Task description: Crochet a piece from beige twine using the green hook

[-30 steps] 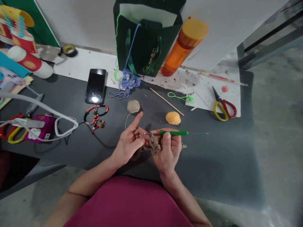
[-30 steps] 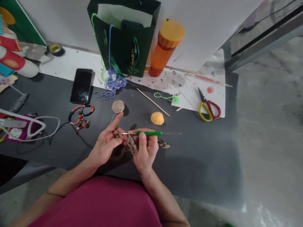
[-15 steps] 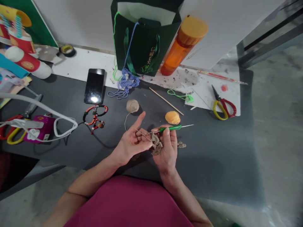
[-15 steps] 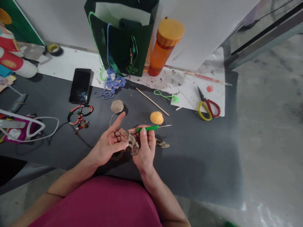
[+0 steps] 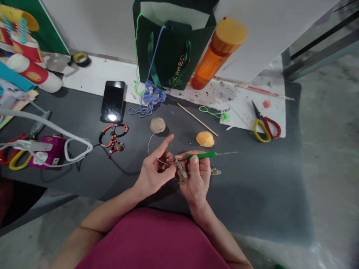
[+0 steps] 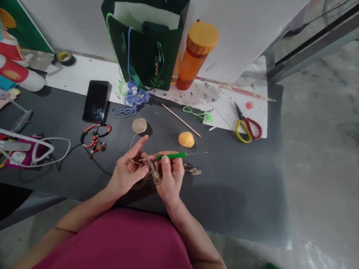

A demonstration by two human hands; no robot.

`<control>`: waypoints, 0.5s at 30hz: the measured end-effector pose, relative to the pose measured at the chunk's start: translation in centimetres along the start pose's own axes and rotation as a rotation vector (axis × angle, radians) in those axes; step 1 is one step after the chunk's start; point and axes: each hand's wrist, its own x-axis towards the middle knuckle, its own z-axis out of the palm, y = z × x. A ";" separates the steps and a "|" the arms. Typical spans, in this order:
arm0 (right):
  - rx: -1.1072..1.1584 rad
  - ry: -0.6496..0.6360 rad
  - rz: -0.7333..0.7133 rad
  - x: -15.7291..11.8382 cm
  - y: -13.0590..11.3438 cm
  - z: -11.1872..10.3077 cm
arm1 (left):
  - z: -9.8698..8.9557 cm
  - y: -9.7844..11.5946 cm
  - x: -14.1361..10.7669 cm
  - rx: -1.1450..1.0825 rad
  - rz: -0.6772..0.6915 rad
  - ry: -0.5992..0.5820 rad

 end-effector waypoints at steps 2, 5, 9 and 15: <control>0.024 0.010 0.011 0.3 -0.2 0.1 | -0.1 -0.1 0.1 -0.036 -0.026 -0.004; 0.080 0.032 0.040 0.7 -0.5 0.1 | -0.3 -0.2 0.4 -0.104 -0.050 -0.004; 0.107 0.035 0.046 0.8 -0.4 0.0 | -0.3 -0.2 0.7 -0.196 -0.046 0.044; 0.092 0.025 0.061 0.7 0.2 -0.5 | 0.1 -0.1 0.6 -0.343 -0.177 -0.049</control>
